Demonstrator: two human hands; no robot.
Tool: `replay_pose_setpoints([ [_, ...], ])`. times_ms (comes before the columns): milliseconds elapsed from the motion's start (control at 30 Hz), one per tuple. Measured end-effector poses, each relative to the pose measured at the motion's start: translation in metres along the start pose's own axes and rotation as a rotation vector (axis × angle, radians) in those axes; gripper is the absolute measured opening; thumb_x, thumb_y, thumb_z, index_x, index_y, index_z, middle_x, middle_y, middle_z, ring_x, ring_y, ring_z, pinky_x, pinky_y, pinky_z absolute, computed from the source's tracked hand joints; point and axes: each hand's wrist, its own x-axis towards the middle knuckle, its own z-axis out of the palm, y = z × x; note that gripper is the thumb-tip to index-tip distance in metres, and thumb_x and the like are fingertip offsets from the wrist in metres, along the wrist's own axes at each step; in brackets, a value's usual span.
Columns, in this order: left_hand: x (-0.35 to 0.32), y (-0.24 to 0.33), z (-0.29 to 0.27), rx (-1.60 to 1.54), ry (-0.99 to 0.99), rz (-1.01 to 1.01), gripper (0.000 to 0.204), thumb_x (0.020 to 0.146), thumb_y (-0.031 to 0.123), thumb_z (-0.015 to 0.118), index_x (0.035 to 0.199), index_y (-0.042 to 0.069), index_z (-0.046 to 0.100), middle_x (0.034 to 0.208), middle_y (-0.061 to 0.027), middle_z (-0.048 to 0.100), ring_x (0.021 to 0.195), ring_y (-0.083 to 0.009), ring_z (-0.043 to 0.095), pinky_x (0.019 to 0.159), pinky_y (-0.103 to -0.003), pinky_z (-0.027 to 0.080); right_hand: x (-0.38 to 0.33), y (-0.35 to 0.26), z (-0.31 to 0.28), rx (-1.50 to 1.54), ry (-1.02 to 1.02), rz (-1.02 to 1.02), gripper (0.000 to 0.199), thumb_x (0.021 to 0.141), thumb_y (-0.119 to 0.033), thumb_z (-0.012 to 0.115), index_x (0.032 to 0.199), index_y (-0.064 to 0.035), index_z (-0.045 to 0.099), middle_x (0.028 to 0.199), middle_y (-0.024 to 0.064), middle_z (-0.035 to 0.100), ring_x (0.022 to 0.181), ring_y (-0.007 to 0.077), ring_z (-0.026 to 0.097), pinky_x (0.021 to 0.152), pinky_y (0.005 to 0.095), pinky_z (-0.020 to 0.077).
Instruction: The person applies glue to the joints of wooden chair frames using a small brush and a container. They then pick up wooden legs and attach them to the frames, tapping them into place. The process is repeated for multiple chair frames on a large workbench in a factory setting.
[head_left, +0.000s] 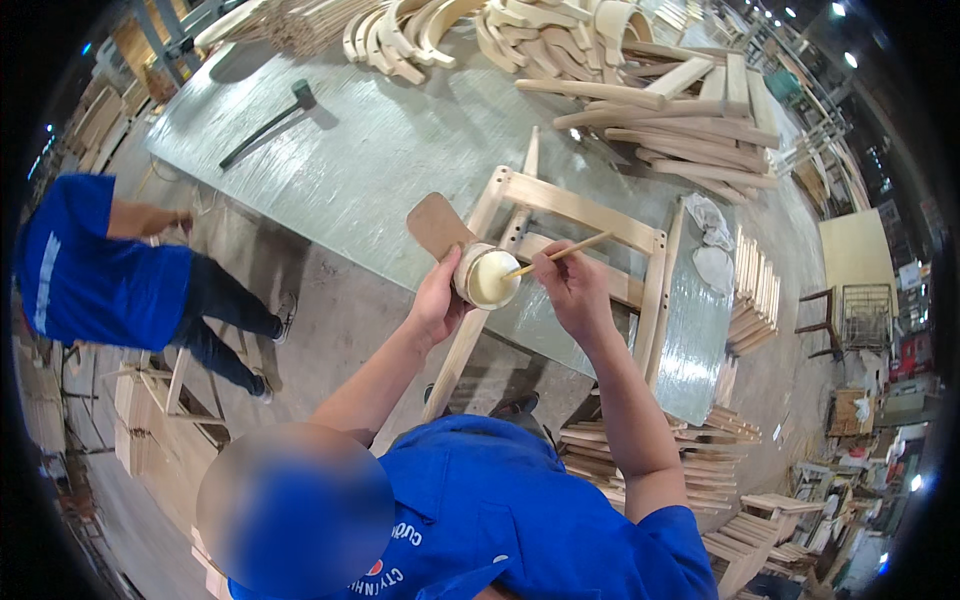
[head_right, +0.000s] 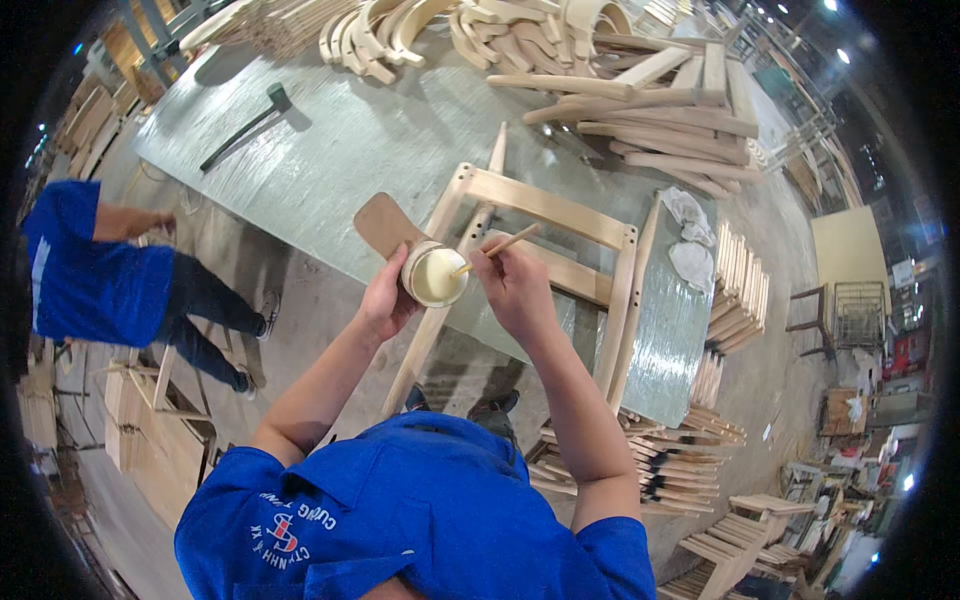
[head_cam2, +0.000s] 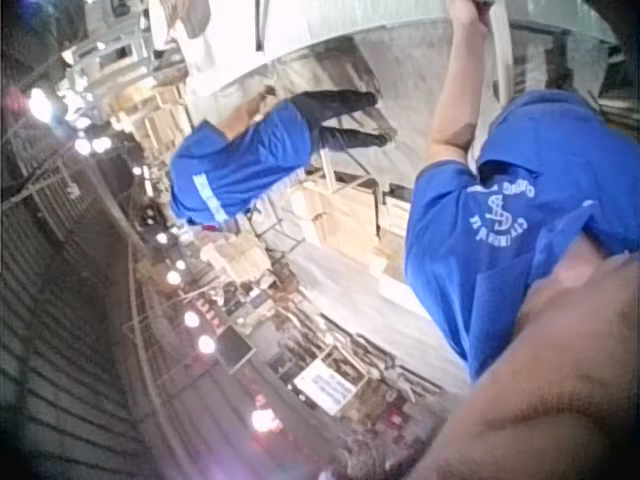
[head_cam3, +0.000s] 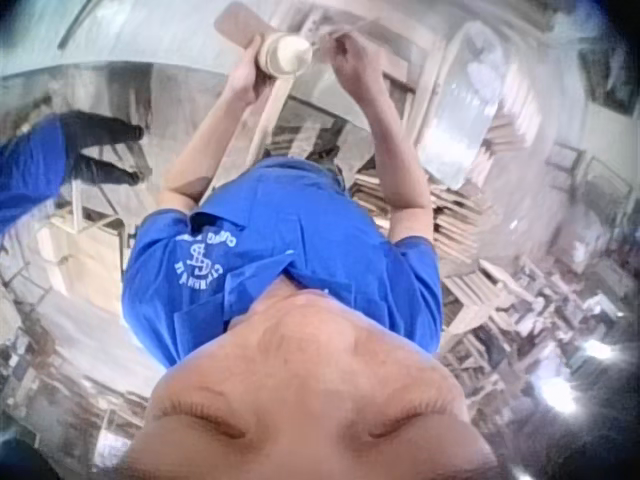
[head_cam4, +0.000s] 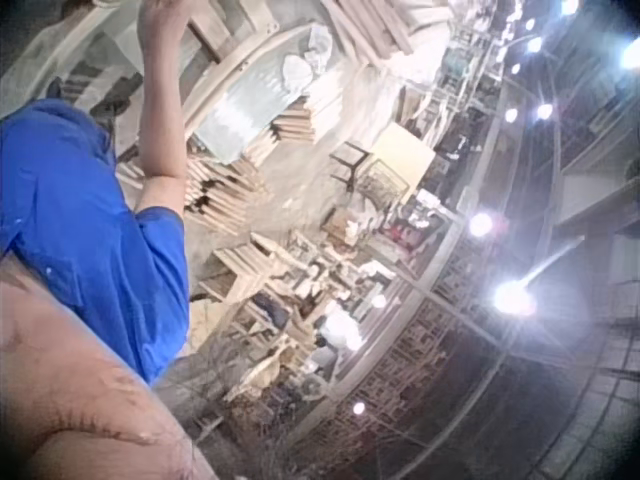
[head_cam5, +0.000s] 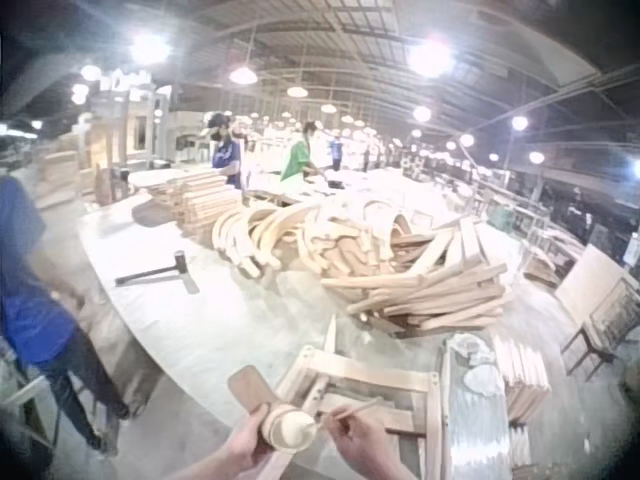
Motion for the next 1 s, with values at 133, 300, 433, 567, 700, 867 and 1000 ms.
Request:
replay_pose_setpoints([
  [133,-0.008,0.013,-0.017,-0.053,0.052,0.040,0.044,0.095,0.045,0.038,0.121,0.010,0.046,0.107,-0.0038,0.058,0.091,-0.0133,0.060,0.076,-0.030,0.051,0.015,0.007,0.026,0.263,-0.028,0.129,0.015,0.089,-0.014,0.057,0.083,-0.0006,0.055,0.065,0.0026,0.055,0.059,0.0068,0.051,0.056,0.0228,0.0428],
  [300,0.004,0.020,-0.018,-0.084,0.061,0.121,0.043,0.095,0.043,0.038,0.120,0.010,0.047,0.107,-0.0047,0.059,0.093,-0.0148,0.060,0.076,-0.032,0.052,0.034,0.038,0.031,0.546,-0.044,0.336,0.017,0.090,-0.017,0.056,0.085,-0.0014,0.054,0.069,0.0057,0.059,0.058,0.0094,0.054,0.054,0.0237,0.0453],
  [433,0.024,0.022,-0.013,-0.269,0.063,0.118,0.043,0.095,0.042,0.037,0.121,0.009,0.046,0.110,-0.0063,0.058,0.096,-0.0180,0.060,0.077,-0.035,0.052,0.045,0.059,0.020,0.910,-0.046,0.417,0.013,0.088,-0.014,0.054,0.090,-0.0012,0.055,0.075,0.0101,0.063,0.063,0.0160,0.060,0.059,0.0272,0.0501],
  [567,0.059,0.016,-0.020,-0.338,0.075,0.139,0.044,0.096,0.040,0.035,0.123,0.007,0.045,0.117,-0.0099,0.055,0.100,-0.0220,0.059,0.081,-0.039,0.051,0.065,0.062,0.010,0.977,-0.024,0.293,0.007,0.085,-0.005,0.053,0.089,-0.0002,0.055,0.082,0.0123,0.063,0.071,0.0178,0.062,0.064,0.0283,0.0507],
  [700,0.084,0.020,0.014,-0.394,0.064,0.120,0.046,0.097,0.039,0.032,0.124,0.003,0.043,0.122,-0.0137,0.052,0.106,-0.0275,0.056,0.087,-0.045,0.050,0.083,0.103,-0.001,1.047,0.090,0.360,0.005,0.086,-0.007,0.054,0.086,-0.0021,0.056,0.078,0.0109,0.063,0.066,0.0166,0.060,0.060,0.0284,0.0509],
  [867,0.122,0.015,0.028,-0.411,-0.027,0.133,0.048,0.097,0.040,0.027,0.126,0.003,0.041,0.126,-0.0151,0.048,0.113,-0.0314,0.052,0.091,-0.049,0.047,0.104,0.134,0.003,1.067,0.178,0.694,0.023,0.088,-0.022,0.058,0.070,-0.0118,0.049,0.065,0.0026,0.056,0.053,0.0101,0.054,0.050,0.0242,0.0483],
  [1000,0.143,0.016,0.038,-0.434,-0.010,0.117,0.049,0.097,0.041,0.025,0.127,0.006,0.042,0.127,-0.0143,0.047,0.114,-0.0313,0.051,0.090,-0.049,0.047,0.120,0.144,-0.002,1.119,0.142,0.631,0.020,0.087,-0.022,0.060,0.074,-0.0104,0.049,0.066,0.0028,0.056,0.057,0.0113,0.056,0.052,0.0249,0.0489],
])
